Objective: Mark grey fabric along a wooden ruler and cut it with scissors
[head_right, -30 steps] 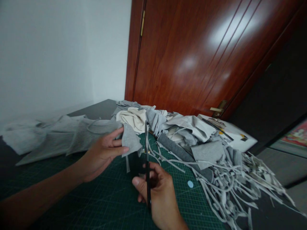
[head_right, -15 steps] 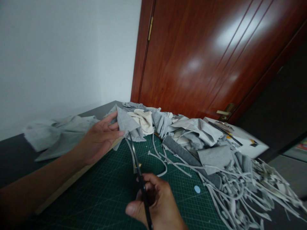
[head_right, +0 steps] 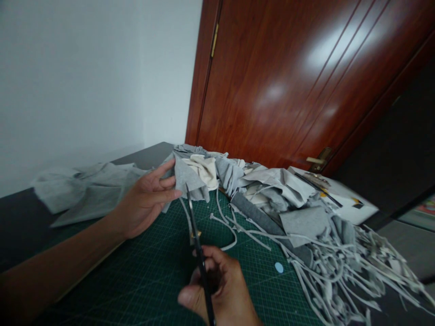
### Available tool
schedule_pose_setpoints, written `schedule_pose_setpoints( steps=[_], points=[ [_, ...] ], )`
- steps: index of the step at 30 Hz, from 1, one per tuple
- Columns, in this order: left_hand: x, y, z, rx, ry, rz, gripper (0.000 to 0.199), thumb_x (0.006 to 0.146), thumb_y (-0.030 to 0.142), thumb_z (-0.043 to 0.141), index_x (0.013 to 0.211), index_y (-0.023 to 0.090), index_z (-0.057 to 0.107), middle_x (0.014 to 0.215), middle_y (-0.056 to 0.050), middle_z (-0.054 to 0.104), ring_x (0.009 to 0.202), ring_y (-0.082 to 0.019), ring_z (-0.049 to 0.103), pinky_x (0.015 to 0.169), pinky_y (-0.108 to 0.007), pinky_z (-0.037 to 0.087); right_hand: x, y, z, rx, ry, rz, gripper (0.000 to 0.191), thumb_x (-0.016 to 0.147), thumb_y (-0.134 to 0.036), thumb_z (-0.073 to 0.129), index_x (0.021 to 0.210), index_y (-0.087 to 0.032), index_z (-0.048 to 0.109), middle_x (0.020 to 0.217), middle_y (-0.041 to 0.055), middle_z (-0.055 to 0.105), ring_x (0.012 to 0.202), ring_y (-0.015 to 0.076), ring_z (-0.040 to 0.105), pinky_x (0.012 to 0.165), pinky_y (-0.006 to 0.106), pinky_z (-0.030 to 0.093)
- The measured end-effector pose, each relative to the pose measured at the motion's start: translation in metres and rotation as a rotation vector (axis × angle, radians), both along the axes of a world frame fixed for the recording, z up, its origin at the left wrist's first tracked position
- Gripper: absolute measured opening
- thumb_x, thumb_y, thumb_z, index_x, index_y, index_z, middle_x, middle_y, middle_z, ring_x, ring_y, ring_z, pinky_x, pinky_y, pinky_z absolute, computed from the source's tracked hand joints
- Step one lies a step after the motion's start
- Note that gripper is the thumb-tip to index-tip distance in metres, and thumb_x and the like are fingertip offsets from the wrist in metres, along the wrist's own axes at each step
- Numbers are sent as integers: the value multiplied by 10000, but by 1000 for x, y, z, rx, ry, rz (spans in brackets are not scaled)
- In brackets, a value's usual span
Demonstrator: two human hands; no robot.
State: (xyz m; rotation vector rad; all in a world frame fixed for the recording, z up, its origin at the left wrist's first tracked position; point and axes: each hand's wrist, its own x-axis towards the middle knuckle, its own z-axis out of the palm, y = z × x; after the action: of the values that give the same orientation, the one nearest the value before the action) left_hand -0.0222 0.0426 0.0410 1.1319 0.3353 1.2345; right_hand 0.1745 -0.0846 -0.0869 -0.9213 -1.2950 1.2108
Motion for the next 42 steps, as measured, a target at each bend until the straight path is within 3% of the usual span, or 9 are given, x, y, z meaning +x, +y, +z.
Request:
schedule_pose_setpoints(
  steps=[8, 15, 23, 42],
  points=[
    [-1, -1, -4, -38, -18, 6, 1163, 725, 28, 888, 1720, 145, 296, 1215, -130, 844, 1211, -296, 758, 1213, -453, 390, -1, 1, -6, 18, 5, -44, 701, 745, -632, 952, 1245, -193, 729, 709, -29, 637, 507, 84, 481, 471, 200, 356],
    [14, -12, -8, -95, -69, 3, 1125, 752, 2, 856, 1720, 180, 311, 1410, -171, 761, 1364, -328, 677, 1298, -534, 301, -4, 0, -3, 43, 35, -14, 644, 765, -558, 965, 1227, -175, 731, 704, -24, 647, 501, 78, 481, 472, 193, 370],
    [25, -20, -17, -47, -144, 55, 1125, 750, 5, 868, 1716, 222, 333, 1599, -158, 620, 1495, -330, 567, 1294, -491, 364, -11, -2, -2, 5, 112, 44, 661, 782, -564, 948, 1240, -169, 681, 708, -8, 687, 459, 80, 534, 438, 175, 392],
    [29, -21, -29, -33, -18, 86, 1128, 737, 73, 895, 1711, 218, 344, 1621, -178, 594, 1581, -329, 458, 1283, -439, 379, -14, -5, 11, 10, 86, 1, 669, 790, -644, 915, 1205, -172, 686, 716, -7, 666, 493, 94, 534, 456, 191, 430]
  ],
)
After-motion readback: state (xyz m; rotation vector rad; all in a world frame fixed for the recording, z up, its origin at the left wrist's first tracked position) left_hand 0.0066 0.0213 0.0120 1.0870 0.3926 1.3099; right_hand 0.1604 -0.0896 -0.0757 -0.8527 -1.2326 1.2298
